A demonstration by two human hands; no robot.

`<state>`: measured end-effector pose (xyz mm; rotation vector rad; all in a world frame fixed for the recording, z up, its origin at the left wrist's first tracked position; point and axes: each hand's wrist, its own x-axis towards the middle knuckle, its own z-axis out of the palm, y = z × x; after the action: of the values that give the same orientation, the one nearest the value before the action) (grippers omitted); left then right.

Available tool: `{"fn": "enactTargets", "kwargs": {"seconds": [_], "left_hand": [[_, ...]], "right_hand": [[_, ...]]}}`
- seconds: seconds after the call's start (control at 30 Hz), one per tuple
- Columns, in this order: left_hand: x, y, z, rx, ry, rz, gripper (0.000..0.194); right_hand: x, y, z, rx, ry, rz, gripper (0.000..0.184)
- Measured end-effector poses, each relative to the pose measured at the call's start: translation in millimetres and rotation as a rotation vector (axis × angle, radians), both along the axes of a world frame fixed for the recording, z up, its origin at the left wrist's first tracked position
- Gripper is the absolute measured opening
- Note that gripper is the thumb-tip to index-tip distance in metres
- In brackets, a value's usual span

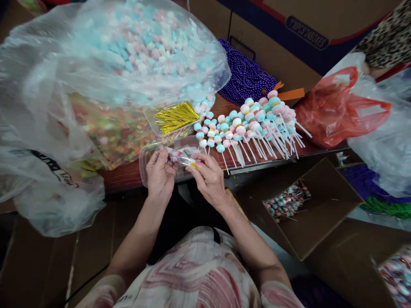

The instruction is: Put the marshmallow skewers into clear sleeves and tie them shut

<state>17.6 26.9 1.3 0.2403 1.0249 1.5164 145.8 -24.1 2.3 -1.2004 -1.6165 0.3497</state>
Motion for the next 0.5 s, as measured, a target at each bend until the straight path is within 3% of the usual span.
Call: {"fn": "enactTargets", "kwargs": {"seconds": [0.23, 0.37, 0.5], "left_hand": [[9, 2, 0.7, -0.069, -0.059, 0.022, 0.041], [5, 10, 0.0, -0.134, -0.103, 0.076, 0.037], [-3, 16, 0.5, -0.136, -0.112, 0.131, 0.036]], "right_hand": [[6, 0, 3.1, 0.004, 0.06, -0.065, 0.015], [21, 3, 8.0, -0.042, 0.134, -0.195, 0.02], [38, 14, -1.7, -0.3, 0.115, -0.322, 0.012]]}}
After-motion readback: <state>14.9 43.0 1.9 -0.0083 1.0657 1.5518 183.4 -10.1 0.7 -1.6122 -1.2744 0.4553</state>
